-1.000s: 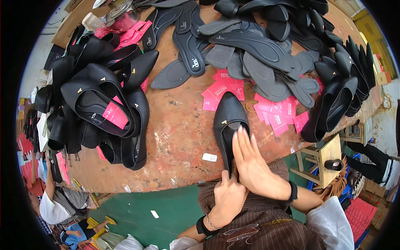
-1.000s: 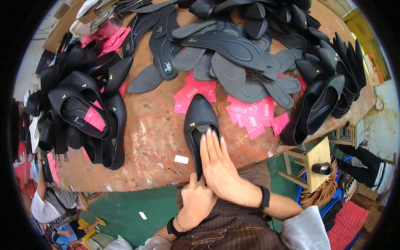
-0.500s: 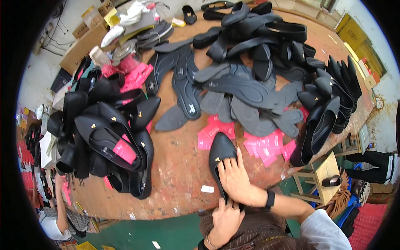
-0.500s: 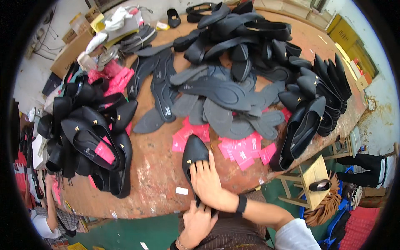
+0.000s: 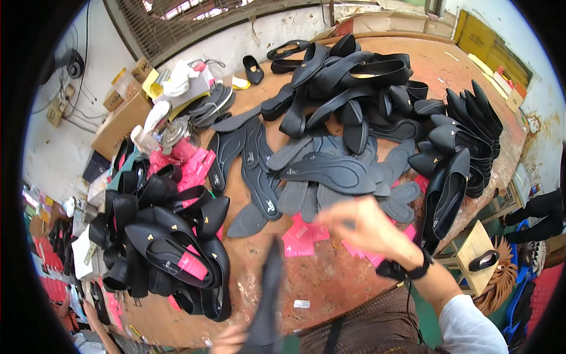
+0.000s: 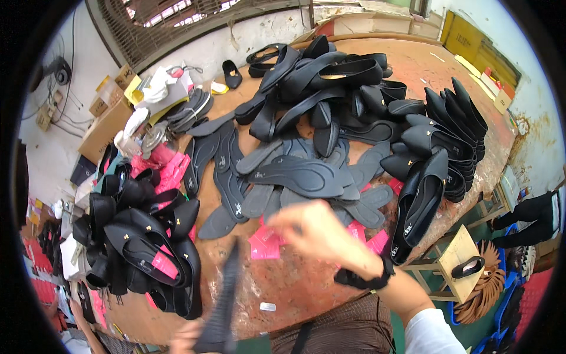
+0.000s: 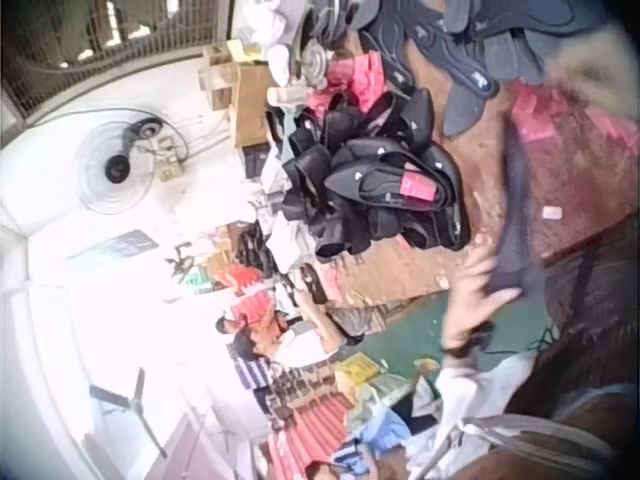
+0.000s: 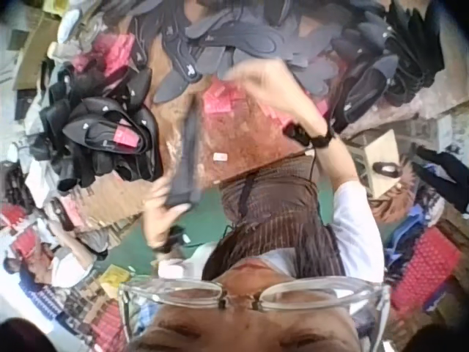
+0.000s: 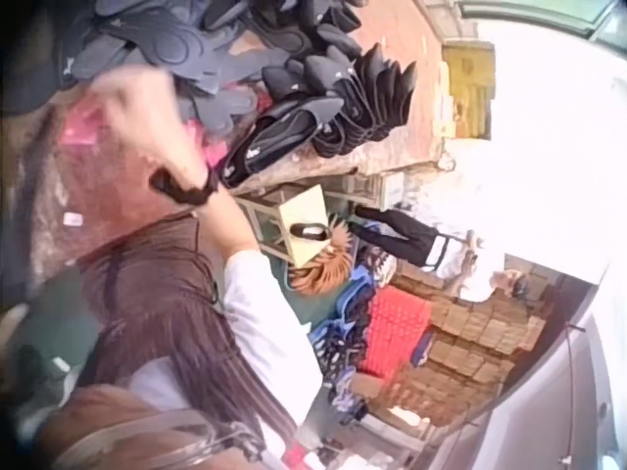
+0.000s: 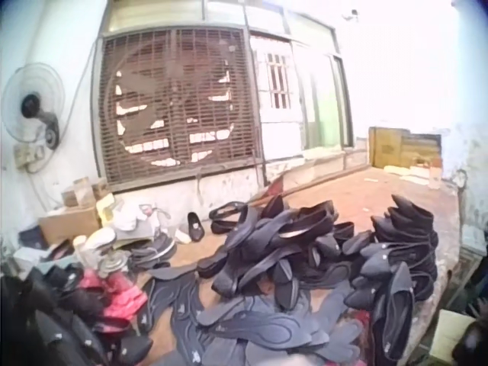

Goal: The person inserts black insoles into black flat shoes on a wooden table. They pick up a shoe, place an insole inside, and press it down to fit, repeating this process for multiple pairs. The workspace is cluttered with loose insoles and pink packaging papers.

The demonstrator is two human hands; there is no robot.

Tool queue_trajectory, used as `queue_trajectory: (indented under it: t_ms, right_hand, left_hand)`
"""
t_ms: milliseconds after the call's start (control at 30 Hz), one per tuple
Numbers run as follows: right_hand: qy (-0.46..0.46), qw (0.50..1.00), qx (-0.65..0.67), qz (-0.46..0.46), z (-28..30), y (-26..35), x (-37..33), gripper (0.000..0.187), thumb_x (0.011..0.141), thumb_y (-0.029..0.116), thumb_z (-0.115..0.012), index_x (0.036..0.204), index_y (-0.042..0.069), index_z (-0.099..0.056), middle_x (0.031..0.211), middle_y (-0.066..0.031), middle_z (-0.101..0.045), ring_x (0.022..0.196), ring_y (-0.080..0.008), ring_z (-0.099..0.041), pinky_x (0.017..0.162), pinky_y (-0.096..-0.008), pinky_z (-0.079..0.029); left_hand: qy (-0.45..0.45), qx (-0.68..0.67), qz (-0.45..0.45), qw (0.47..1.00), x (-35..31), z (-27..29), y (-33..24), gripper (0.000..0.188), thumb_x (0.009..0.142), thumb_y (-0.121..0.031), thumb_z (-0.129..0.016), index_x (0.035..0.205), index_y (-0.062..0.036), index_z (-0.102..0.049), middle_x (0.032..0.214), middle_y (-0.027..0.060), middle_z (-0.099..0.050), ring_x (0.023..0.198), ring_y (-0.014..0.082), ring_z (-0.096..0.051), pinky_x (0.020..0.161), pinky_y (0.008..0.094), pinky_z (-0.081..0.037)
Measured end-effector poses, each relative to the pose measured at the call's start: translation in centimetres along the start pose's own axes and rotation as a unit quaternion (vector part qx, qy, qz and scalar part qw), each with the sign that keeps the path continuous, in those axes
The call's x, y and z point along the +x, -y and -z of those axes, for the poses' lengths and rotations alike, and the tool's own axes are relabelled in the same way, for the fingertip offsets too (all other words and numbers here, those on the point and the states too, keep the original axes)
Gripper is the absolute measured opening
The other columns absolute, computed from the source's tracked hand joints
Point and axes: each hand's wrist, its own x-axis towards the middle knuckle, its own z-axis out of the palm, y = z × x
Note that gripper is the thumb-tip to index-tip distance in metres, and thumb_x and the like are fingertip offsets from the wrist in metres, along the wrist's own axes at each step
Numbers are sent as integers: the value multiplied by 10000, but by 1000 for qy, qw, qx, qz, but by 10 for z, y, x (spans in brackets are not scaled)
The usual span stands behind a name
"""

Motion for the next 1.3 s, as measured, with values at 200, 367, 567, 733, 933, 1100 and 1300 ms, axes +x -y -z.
queue_trajectory:
  t_ms: [200,367,567,733,933,1100,1300]
  right_hand:
    - [-92,908,-409,21,13,-104,69,534,703,280,-806,1127,17,-616,1038,-138,-593,999,-317,-589,855,-418,-485]
    - [-45,908,-413,-52,-11,-108,79,509,634,212,-801,1059,12,-606,1037,-126,-554,1012,-285,-537,819,-396,-453]
    - [-138,920,-366,-1,-9,-82,77,417,646,75,-691,1036,51,-549,936,-103,-520,869,-273,-537,745,-393,-401]
    - [-376,888,-249,93,55,-28,59,618,639,128,-775,1198,24,-533,1026,-149,-601,838,-298,-604,736,-398,-477]
    - [-342,848,371,-161,124,-7,-10,628,847,294,-540,1376,-38,-483,1129,-115,-602,945,-185,-620,814,-318,-512]
    - [-316,800,489,-147,119,-13,-78,640,977,338,-398,1459,-77,-327,1291,-203,-563,977,-220,-615,807,-328,-543]
    - [-201,969,75,-121,75,27,-114,755,949,601,-415,1382,-12,-494,1236,-142,-614,971,-230,-570,858,-356,-450]
  left_hand:
    - [-334,326,131,875,12,193,-7,712,817,-330,-751,1367,37,-486,1193,100,-566,1025,189,-564,884,277,-458]
    - [-396,372,164,823,94,337,105,588,803,-177,-773,1291,43,-530,1289,208,-538,1178,343,-526,1022,383,-388]
    - [-365,580,-108,720,307,155,13,663,782,-138,-742,1365,31,-473,1420,232,-464,1329,389,-425,1116,467,-328]
    - [-45,186,-172,966,502,-34,17,917,831,-422,-713,1471,81,-290,1514,308,-320,1429,374,-318,1171,374,-267]
    - [-224,101,-92,965,497,-66,-19,466,775,-447,-764,857,8,-706,727,150,-692,686,233,-684,649,349,-498]
    - [-172,194,-299,918,279,-34,-64,283,748,-208,-797,655,-35,-594,576,138,-490,522,294,-467,526,399,-389]
    - [-25,383,-342,858,62,-59,26,184,642,-208,-788,740,-185,-634,722,-66,-490,755,136,-541,675,330,-396]
